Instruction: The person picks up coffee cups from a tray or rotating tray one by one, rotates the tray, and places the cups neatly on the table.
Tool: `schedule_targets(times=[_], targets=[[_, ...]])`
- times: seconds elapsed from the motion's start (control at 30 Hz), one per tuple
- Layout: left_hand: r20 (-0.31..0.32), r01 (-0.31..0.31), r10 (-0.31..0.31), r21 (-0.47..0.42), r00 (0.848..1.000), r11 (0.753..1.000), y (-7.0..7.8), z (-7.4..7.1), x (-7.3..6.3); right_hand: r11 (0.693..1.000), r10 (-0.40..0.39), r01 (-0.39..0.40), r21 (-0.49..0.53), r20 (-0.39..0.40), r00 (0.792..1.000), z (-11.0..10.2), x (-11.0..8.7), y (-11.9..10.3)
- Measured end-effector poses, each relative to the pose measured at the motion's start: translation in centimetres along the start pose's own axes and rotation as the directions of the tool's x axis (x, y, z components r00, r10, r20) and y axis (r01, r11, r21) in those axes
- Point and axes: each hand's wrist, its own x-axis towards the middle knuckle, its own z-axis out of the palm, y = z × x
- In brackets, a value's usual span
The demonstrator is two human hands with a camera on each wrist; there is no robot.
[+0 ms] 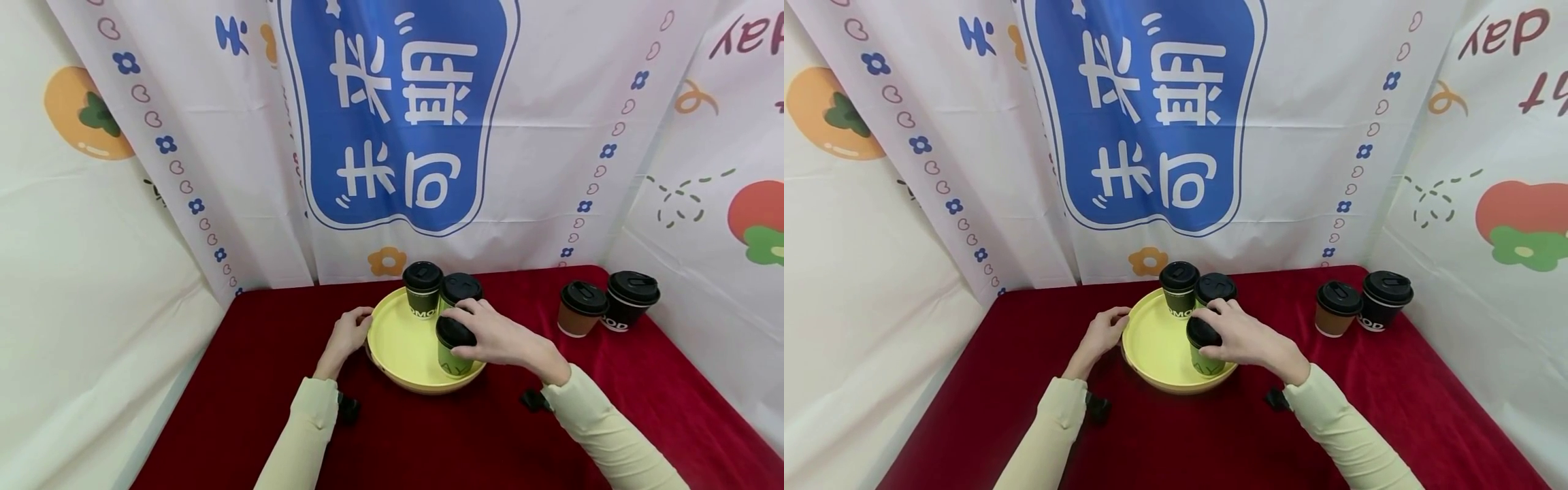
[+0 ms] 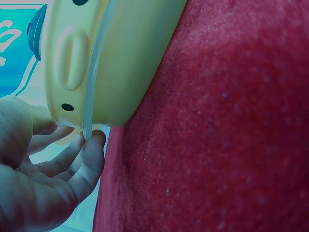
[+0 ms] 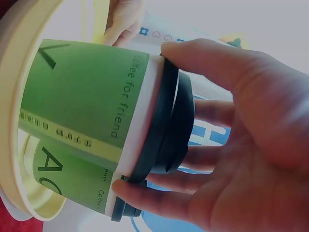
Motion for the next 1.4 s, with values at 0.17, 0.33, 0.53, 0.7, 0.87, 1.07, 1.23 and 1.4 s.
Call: schedule_targets(times=[0.17, 0.33, 0.53, 0.7, 0.87, 1.07, 1.23, 1.4], targets=[[-0.009, -0.014, 0.014, 0.024, 1.0, 1.0, -0.1, 0.0, -0.1, 0.998, 0.025, -0.026, 0.057, 0.011, 1.0, -0.3, 0.0, 0.1], [-0.025, -0.018, 0.019, 0.044, 1.0, 0.999, -0.1, -0.1, -0.1, 0.989, 0.066, -0.069, 0.128, 0.028, 0.997, -1.0, -0.4, 0.5], [-0.023, -0.022, 0.023, 0.048, 0.999, 0.999, -0.1, -0.2, -0.1, 0.982, 0.103, -0.098, 0.164, -0.024, 0.994, -2.2, -1.4, 1.7], [-0.029, -0.02, 0.021, 0.057, 0.999, 0.998, -0.2, -0.2, -0.1, 0.969, 0.134, -0.119, 0.216, -0.058, 0.989, -3.5, -2.6, 2.9], [-0.042, -0.028, 0.031, 0.058, 0.999, 0.998, -0.4, -0.1, 0.0, 0.973, 0.143, -0.124, 0.197, -0.087, 0.986, -4.7, -4.0, 4.3], [-0.036, -0.021, 0.022, 0.039, 0.999, 0.999, -0.5, 0.1, -0.1, 0.966, 0.205, -0.187, 0.177, -0.086, 0.975, -6.3, -6.5, 6.1], [-0.033, -0.016, 0.017, 0.024, 0.999, 1.0, -0.4, 0.1, 0.0, 0.929, 0.28, -0.252, 0.272, -0.07, 0.957, -7.8, -8.7, 7.8], [-0.024, -0.019, 0.019, 0.025, 1.0, 1.0, -0.3, 0.0, 0.0, 0.934, 0.332, -0.315, 0.171, -0.082, 0.94, -9.1, -10.7, 9.5]])
